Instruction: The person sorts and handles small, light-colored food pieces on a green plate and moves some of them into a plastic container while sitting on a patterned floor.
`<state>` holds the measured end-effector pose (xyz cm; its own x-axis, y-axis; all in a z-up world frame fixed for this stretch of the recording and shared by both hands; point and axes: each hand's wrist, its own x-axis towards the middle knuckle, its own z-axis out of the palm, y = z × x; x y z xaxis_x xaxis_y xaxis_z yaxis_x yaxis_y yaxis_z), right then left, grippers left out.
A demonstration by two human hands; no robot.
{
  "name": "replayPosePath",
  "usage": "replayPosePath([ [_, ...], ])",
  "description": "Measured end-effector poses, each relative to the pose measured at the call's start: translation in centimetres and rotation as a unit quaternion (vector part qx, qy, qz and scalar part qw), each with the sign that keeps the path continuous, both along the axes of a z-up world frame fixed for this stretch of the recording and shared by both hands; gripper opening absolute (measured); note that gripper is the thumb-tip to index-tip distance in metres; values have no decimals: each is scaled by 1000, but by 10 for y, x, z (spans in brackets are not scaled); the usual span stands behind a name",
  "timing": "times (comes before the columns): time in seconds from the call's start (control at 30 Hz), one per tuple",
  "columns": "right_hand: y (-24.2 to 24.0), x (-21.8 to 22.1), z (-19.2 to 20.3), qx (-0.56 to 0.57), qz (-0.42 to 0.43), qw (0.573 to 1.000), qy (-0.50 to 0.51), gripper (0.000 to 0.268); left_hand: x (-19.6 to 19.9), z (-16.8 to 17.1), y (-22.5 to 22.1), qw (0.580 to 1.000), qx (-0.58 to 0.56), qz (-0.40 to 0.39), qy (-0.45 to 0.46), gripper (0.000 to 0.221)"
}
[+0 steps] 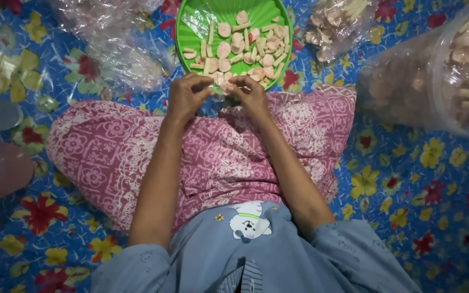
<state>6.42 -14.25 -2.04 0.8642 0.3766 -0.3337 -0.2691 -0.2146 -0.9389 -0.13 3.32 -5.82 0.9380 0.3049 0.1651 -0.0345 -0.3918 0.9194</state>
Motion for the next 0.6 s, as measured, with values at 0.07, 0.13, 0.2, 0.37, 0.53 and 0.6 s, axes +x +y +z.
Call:
replayPosePath([
  [0.07, 0, -1, -3, 4, -3, 1000, 3, 22, 0, -1, -2, 1000, -12, -5, 0, 34],
  [0.13, -1, -1, -9, 8, -6, 1000, 5, 22, -1, 6, -5, 1000, -25, -9, 0, 34],
  [0.2, -3, 1, -19, 16, -10, 1000, 11, 25, -2, 21, -9, 998, -56, -17, 17, 34],
  [0.37, -1, -6, 2, 62, 0, 998, -11, 19, -2, 6, -8, 998, -59, -37, -2, 35],
  [0.53, -1, -13, 14, 87, 27, 996, 2, 33, -6, 12, -8, 998, -51, -42, -5, 34],
  [0.6, 2, -13, 16, 97, 55, 994, 7, 33, -8, 24, -9, 997, -61, -34, 10, 26],
])
